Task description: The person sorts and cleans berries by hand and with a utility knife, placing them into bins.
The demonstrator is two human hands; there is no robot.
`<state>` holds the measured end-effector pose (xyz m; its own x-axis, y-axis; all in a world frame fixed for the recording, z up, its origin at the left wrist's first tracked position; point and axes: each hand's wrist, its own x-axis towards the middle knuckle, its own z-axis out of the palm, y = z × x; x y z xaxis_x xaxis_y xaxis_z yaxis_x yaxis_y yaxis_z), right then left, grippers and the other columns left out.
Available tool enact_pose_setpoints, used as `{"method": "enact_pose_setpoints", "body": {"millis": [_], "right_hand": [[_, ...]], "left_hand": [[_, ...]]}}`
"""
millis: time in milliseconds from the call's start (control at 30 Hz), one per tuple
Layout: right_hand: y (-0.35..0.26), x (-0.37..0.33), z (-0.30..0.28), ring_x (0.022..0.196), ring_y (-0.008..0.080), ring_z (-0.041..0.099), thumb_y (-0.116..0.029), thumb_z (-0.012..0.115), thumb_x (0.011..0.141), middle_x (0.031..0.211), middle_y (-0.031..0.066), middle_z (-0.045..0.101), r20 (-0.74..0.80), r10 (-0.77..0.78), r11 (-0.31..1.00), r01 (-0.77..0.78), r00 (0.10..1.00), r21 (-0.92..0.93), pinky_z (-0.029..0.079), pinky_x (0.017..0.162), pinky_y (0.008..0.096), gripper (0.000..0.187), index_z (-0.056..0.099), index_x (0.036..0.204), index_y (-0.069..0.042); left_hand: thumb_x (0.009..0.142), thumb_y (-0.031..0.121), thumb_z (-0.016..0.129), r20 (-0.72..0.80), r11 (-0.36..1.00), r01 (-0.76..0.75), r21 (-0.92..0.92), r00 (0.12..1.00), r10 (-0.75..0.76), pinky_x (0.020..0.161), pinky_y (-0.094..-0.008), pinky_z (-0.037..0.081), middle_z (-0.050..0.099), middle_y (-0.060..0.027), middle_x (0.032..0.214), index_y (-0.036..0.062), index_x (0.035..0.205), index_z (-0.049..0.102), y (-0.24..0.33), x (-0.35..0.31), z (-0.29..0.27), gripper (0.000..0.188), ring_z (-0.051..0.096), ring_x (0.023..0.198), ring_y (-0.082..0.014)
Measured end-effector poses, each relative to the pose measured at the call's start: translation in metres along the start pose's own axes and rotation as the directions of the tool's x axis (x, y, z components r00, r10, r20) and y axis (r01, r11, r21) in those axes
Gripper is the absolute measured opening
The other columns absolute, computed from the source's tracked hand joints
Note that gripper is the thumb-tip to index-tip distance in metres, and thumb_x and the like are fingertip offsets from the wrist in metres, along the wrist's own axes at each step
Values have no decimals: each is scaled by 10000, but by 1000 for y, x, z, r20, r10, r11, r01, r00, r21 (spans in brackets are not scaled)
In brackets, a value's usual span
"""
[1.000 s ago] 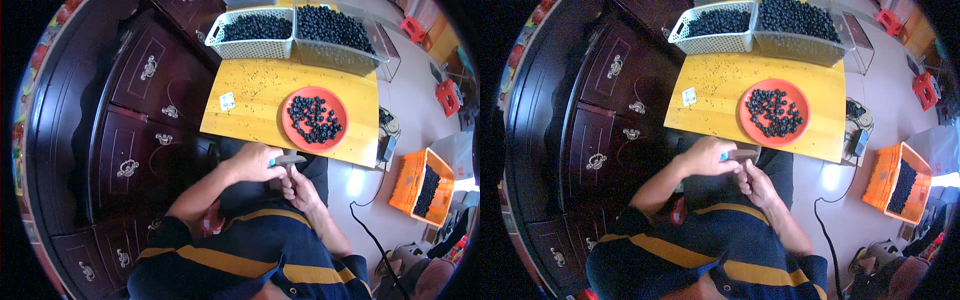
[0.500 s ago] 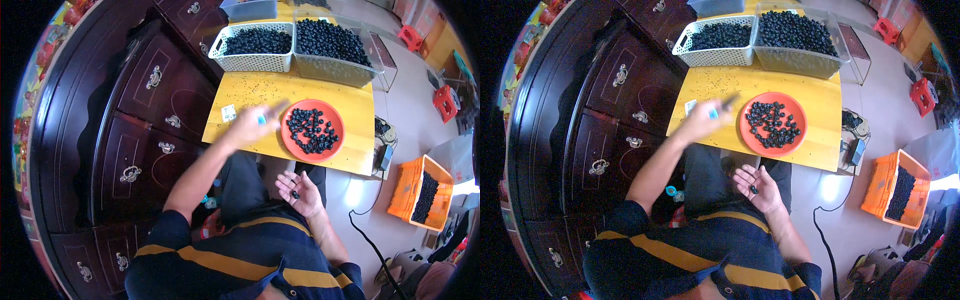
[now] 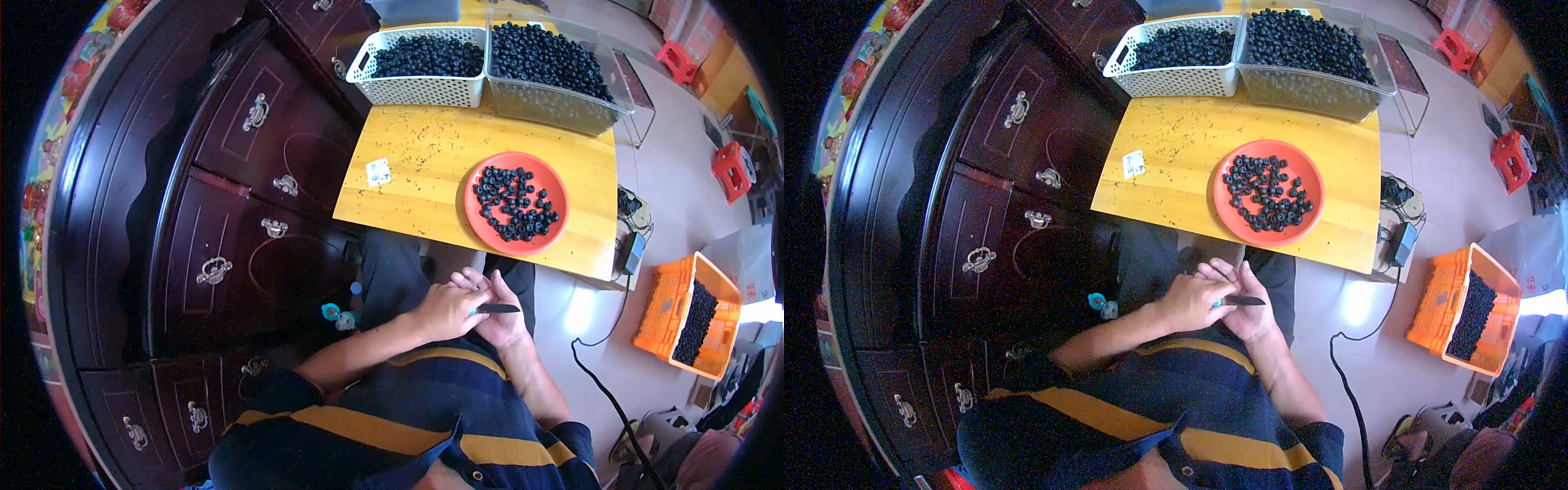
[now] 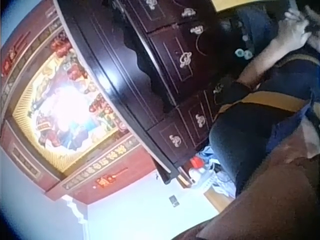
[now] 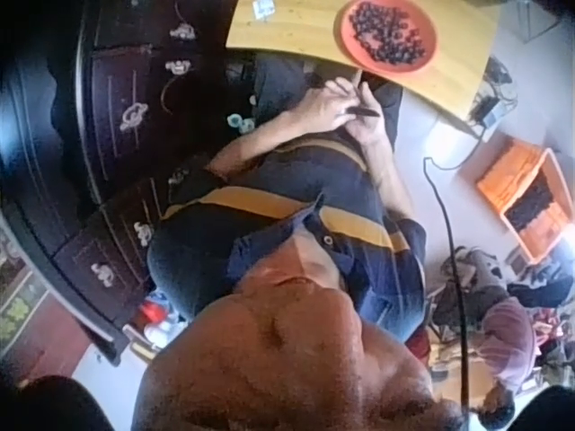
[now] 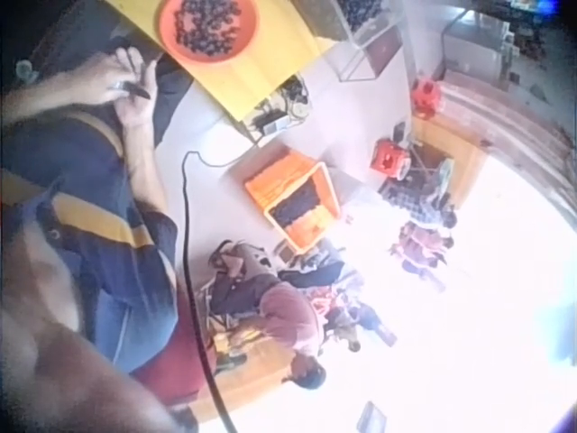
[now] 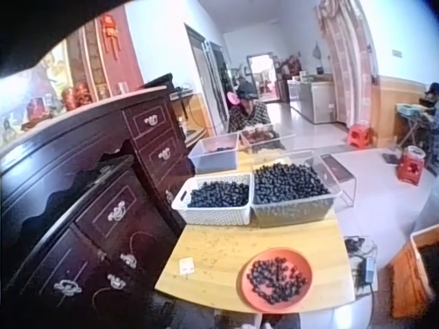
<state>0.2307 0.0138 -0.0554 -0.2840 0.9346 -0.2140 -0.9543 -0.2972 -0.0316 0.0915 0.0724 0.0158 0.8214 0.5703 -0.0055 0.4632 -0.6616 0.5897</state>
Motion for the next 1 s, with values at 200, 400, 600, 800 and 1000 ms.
{"method": "enact_pose_setpoints", "body": {"millis": [200, 400, 600, 800, 1000], "right_hand": [[-3, -12, -7, 1137, 207, 625, -335, 541, 1036, 1203, 64, 654, -33, -57, 996, 55, 998, -75, 508, 984, 394, 419, 552, 1349, -57], [-5, -12, 35, 917, 84, 676, -246, 604, 1016, 1088, -4, 674, -3, -61, 982, 60, 998, -181, 569, 814, 259, 441, 512, 1401, -53], [1, -9, 26, 875, 88, 664, -254, 593, 1025, 1004, 1, 665, 11, -58, 988, 59, 998, -145, 570, 802, 261, 288, 579, 1244, -68], [0, -9, 30, 818, 79, 622, -275, 598, 1021, 912, -21, 626, 0, -79, 981, 78, 997, -177, 556, 781, 255, 217, 597, 1126, -85], [-2, -10, 26, 830, 77, 619, -281, 599, 1021, 897, -24, 622, 47, -122, 963, 129, 991, -235, 550, 795, 257, 213, 603, 1106, -86]], "left_hand": [[892, 105, 727, -146, 874, 139, -466, 962, -231, 645, -266, 525, 700, -73, 794, 30, 1006, 705, -9, 10, -14, 138, 638, 728, -72], [956, 79, 659, -160, 583, 61, -810, 934, -320, 624, -216, 490, 691, 5, 833, 13, 1053, 701, -11, 10, -7, 125, 589, 702, -37], [962, 91, 661, -158, 537, 84, -839, 908, -388, 528, -178, 427, 689, 14, 828, 6, 1129, 685, -11, 4, 2, 189, 521, 608, -2], [938, 55, 687, -405, 801, -105, -590, 896, -181, 593, -217, 506, 717, -29, 824, 0, 1120, 690, -11, 8, -7, 190, 627, 672, -47], [915, 55, 708, -366, 874, -90, -478, 925, -105, 624, -243, 519, 734, -62, 829, 1, 1034, 696, -6, 12, -21, 132, 649, 676, -82]]}}
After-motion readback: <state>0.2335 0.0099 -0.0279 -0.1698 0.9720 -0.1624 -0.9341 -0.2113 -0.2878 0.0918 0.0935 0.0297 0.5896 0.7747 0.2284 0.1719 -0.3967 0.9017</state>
